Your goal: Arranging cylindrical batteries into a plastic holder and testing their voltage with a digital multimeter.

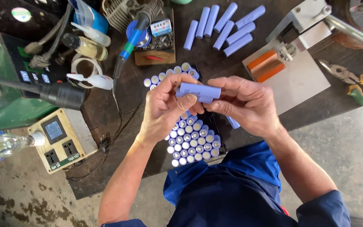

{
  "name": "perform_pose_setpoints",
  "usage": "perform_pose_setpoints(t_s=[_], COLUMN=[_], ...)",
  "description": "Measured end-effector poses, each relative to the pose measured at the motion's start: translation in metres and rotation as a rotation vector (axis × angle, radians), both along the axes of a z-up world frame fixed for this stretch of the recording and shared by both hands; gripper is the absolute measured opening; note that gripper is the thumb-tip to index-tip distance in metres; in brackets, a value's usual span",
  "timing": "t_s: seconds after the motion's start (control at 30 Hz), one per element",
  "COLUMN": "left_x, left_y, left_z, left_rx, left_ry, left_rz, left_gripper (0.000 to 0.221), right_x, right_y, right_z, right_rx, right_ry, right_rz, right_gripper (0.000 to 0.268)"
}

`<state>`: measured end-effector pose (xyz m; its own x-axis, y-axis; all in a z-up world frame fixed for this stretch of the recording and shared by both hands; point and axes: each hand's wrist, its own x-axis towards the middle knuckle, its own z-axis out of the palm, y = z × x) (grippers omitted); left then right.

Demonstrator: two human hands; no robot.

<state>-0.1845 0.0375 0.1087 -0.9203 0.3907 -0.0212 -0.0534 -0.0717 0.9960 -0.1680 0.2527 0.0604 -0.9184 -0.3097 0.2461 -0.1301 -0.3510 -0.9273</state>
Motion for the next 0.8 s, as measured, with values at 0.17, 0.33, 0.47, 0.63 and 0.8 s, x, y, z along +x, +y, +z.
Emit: perform_pose_setpoints(t_s=[0.17, 0.33, 0.47, 0.63, 0.8], left_x=[0.005, 0.007, 0.008, 0.004, -0.008], left_y=[0.000, 0.002, 0.002, -0.004, -0.009], left_z=[-0.025, -0.019, -0.011, 0.000, 0.021], left_rx=[0.164, 0.197, 0.083, -0.026, -0.613], left_ry=[-0.029, -0.055, -0.029, 0.064, 0.491], left_rz=[0.076, 0.123, 0.066, 0.037, -0.191], left_gripper=[0.027, 0.028, 0.024, 0.025, 0.019], right_x=[-0.002, -0.002, -0.002, -0.005, -0.014], right_y=[-0.015, -0.019, -0.013, -0.001, 0.006], right_z=[0.010, 0.008, 0.007, 0.019, 0.039], right_rx=[0.037, 0.164, 0.239, 0.303, 0.556], right_ry=[-0.041, 0.001, 0.074, 0.083, 0.453], right_rz=[-0.140, -0.203, -0.258, -0.223, -0.069], right_gripper=[0.052, 0.054, 0.037, 0.031, 0.024])
